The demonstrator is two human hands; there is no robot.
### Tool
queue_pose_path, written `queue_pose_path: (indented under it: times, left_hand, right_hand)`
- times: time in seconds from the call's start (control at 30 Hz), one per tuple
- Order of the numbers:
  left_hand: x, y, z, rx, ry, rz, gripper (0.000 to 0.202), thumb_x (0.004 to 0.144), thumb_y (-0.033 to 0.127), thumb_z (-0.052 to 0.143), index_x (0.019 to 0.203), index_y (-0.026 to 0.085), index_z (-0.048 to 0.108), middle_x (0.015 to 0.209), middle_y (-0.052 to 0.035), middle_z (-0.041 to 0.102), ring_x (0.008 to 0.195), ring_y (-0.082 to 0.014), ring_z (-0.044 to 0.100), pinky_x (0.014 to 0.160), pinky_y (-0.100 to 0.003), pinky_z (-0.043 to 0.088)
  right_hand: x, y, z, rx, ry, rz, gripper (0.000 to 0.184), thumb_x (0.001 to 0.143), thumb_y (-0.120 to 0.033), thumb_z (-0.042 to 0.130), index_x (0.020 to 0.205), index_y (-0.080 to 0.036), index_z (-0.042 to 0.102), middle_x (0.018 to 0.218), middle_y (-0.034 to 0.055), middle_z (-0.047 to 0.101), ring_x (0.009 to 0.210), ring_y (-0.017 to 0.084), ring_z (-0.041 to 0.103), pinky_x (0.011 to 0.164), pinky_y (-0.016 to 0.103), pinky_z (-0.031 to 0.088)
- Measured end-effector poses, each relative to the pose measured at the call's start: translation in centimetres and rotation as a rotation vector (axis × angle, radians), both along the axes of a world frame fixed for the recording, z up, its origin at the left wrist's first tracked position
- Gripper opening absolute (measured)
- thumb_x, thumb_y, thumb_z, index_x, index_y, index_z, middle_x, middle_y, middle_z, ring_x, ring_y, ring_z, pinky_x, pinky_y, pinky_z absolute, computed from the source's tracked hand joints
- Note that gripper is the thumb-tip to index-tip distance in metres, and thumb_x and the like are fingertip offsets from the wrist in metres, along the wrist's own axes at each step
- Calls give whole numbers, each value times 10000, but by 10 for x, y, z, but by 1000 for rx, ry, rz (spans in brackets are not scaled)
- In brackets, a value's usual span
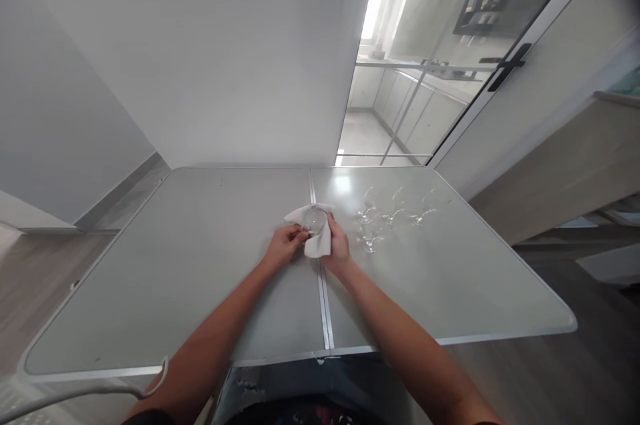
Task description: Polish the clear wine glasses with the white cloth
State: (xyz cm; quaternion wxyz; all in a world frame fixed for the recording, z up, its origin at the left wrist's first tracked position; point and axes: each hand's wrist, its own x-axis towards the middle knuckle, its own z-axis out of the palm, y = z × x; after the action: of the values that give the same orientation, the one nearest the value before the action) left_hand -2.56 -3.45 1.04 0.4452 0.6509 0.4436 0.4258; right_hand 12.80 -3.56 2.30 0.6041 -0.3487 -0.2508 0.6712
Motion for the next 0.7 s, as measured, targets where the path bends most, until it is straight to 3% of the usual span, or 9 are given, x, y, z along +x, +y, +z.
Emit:
queue_pose_path:
  times: [0.07,0.17,0.27,0.37,0.5,0.6,0.7]
  left_hand:
    - [1,3,-4,-48,-74,26,366,847,505,628,760,158,703,742,-41,685,682,-174,588,638,-270,444]
    - [0,5,-5,35,-53,160,344,837,471,644,682,165,672,783,-49,672,735,-178,604,667,-275,469]
    - [-2,2,0,27,-61,246,274,804,423,702,725,176,614,706,-21,634,665,-162,609,625,-266,487]
    - [-1,-5,9,-72,-194,224,350,796,414,740,981,213,522,672,25,647,605,-159,643,624,-279,537]
    - [1,-11,17,-65,-321,170,625,778,430,785,1210,272,362,793,27,705,714,-168,713,743,-323,589]
    - [0,-12,21,-69,-296,157,689,780,465,780,1301,274,372,813,10,718,776,-187,732,769,-328,596]
    - [-3,-12,22,-50,-268,215,639,802,497,751,1296,257,425,779,1,723,747,-197,735,752,-329,600]
  right_hand:
    - [-6,-6,-1,51,-39,-38,345,849,-532,651,937,-199,659,816,23,662,754,194,626,692,307,535]
    - [-9,-14,-1,187,-196,-66,291,870,-457,668,1066,-244,638,931,3,651,867,169,613,814,283,525]
    - [-7,-17,2,305,-314,-39,252,901,-427,649,1099,-276,610,973,-2,622,913,158,583,861,274,502]
    - [-6,-17,3,379,-394,-13,198,922,-401,620,1070,-269,615,963,4,614,899,162,566,843,274,482]
    - [-2,-13,3,443,-589,15,76,934,-329,588,961,-258,591,790,-23,586,723,160,520,704,267,427]
    - [3,-12,5,558,-783,90,40,946,-253,519,955,-252,558,730,-35,550,647,160,474,646,271,370]
    - [9,-10,7,692,-968,149,142,898,-142,462,946,-245,548,754,-24,522,665,169,460,656,278,355]
